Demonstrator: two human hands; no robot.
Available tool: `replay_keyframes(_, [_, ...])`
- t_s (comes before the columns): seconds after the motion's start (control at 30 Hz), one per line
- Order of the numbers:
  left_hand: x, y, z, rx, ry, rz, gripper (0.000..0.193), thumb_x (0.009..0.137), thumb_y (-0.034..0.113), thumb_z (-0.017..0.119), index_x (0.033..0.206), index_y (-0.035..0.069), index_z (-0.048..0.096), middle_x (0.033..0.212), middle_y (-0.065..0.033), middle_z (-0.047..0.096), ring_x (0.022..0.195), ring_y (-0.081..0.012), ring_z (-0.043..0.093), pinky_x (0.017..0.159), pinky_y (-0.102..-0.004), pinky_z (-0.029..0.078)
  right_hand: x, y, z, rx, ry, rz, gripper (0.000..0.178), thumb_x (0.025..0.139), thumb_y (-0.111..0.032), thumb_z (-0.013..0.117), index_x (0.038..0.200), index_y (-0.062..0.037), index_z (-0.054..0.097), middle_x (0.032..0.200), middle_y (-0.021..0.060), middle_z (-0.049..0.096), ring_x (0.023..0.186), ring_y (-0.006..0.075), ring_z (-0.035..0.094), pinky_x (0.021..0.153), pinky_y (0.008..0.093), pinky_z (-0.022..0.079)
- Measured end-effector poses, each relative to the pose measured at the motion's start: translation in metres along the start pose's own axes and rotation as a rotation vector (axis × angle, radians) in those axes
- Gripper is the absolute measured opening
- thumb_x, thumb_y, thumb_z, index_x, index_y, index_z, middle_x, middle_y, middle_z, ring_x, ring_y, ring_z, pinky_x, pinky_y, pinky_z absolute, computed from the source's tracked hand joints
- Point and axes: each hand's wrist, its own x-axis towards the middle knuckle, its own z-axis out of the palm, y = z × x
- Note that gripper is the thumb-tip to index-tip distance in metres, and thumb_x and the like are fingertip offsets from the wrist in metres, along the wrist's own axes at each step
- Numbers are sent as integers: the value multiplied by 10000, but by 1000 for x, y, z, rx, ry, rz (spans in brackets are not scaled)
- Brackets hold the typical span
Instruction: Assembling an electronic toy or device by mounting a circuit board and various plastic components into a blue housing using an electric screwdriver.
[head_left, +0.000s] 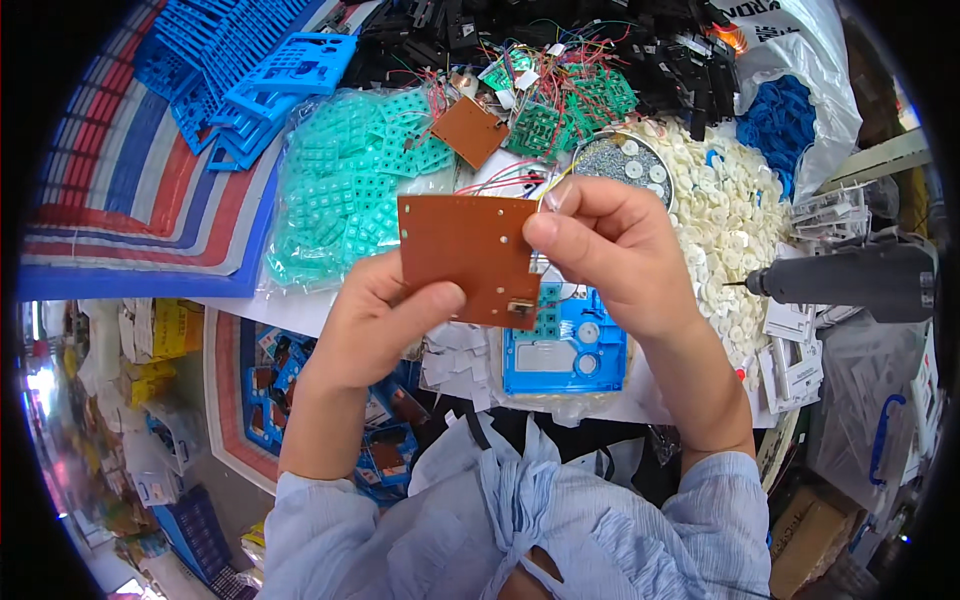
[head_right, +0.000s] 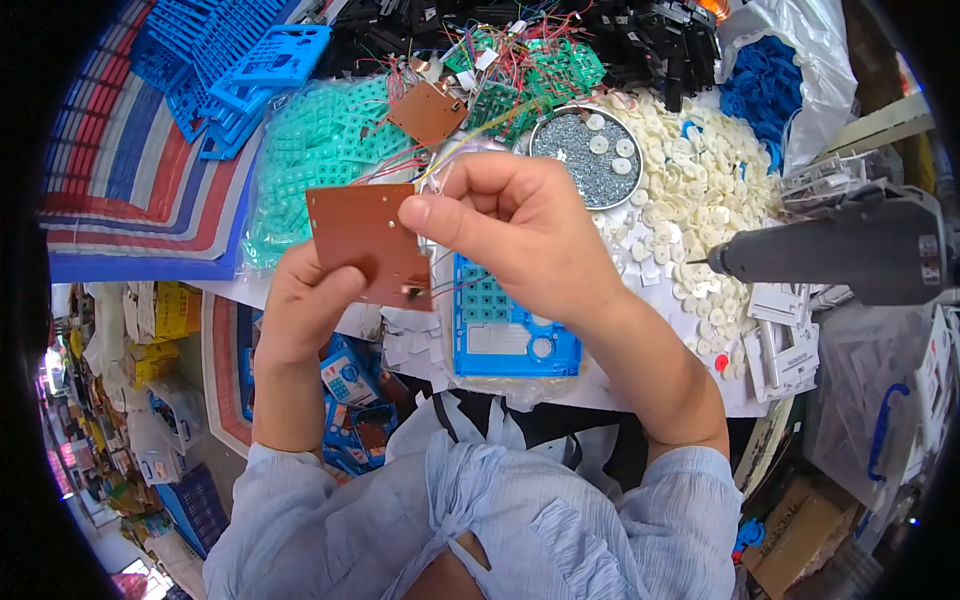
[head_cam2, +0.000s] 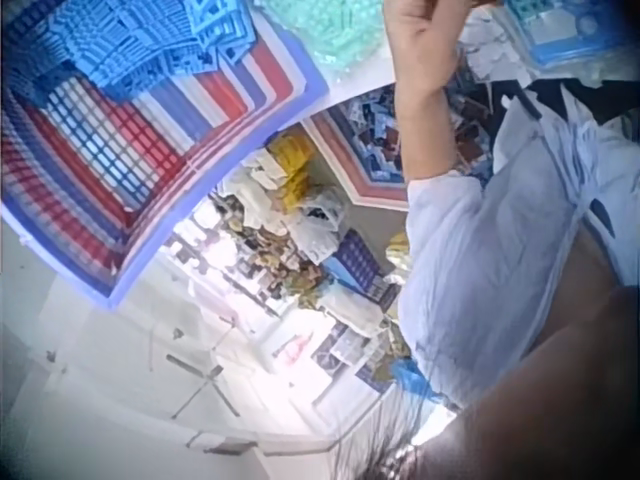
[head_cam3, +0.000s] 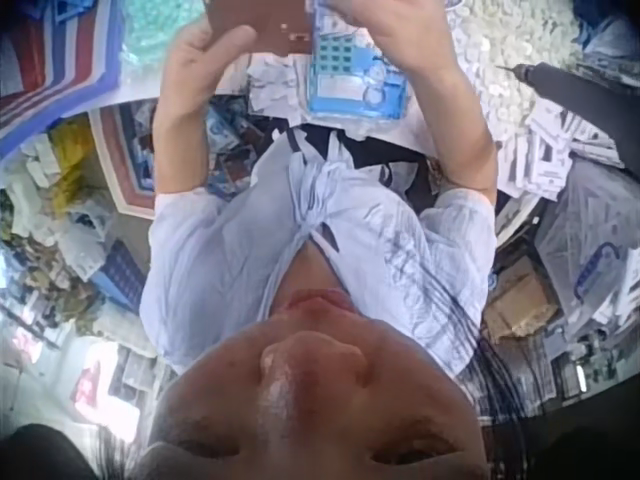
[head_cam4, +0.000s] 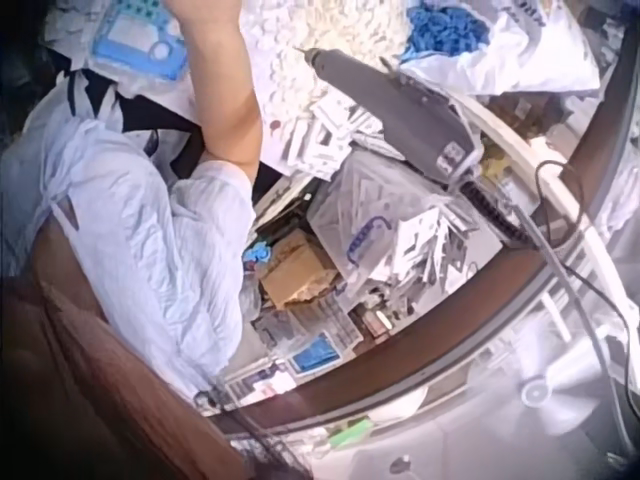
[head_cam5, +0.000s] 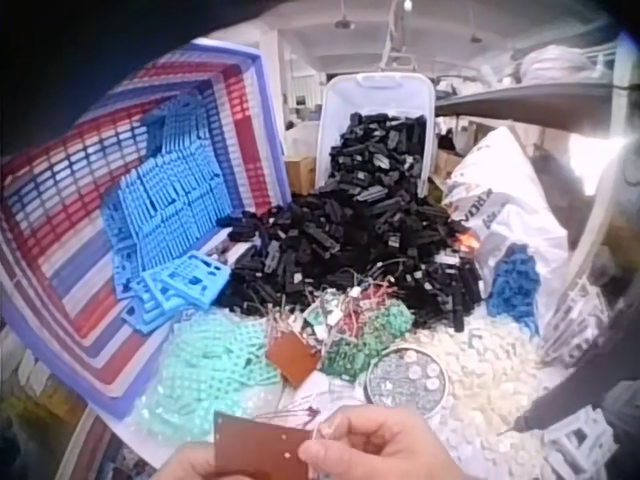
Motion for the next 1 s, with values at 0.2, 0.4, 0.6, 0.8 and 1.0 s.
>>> replay_keyframes(0.2, [3, -22, -5, -464, 14, 42, 361, 1049, 283, 583, 1250, -17, 590, 1020, -183, 710, 643, -197, 632, 568, -314, 509, -7, 16, -13, 1, 11, 64, 146, 973, -135, 738, 970, 10, 720, 820, -30, 677, 715, 4, 560, 620, 187, 422])
replay_keyframes(0.4, [1, -29, 2, -396, 42, 27, 407, 1032, 318, 597, 1252, -23, 580, 940, -152, 689, 559, -144, 565, 506, -289, 433, 4, 28, -16, -719, 76, -474, 225, 948, -230, 767, 954, -7, 740, 825, -7, 678, 822, 58, 574, 722, 273, 457])
replay_keyframes(0.6, [-7, -39, -1, -355, -85, 33, 383, 1034, 266, 626, 1291, -18, 619, 1083, -134, 714, 713, -116, 575, 607, -276, 460, 8, 19, -2, -156, -68, -3, 255, 1008, -256, 694, 973, -7, 743, 860, 28, 710, 778, 75, 620, 692, 247, 480])
replay_keyframes(0.8, [-10, -36, -2, -133, -330, -53, 348, 1006, 245, 658, 1212, -34, 687, 1007, -79, 723, 698, -81, 571, 603, -267, 448, 11, 20, -14, 77, -104, 172, 252, 1023, -245, 668, 966, -5, 718, 812, 46, 698, 694, 97, 648, 632, 247, 503])
replay_keyframes(1.0, [-12, -25, 6, -44, -237, -309, 345, 992, 224, 664, 1197, -52, 690, 905, -65, 704, 627, -66, 549, 528, -232, 406, 13, -2, 3, -152, -159, 111, 207, 1035, -180, 631, 1079, 10, 698, 852, 54, 711, 711, 101, 665, 634, 255, 512])
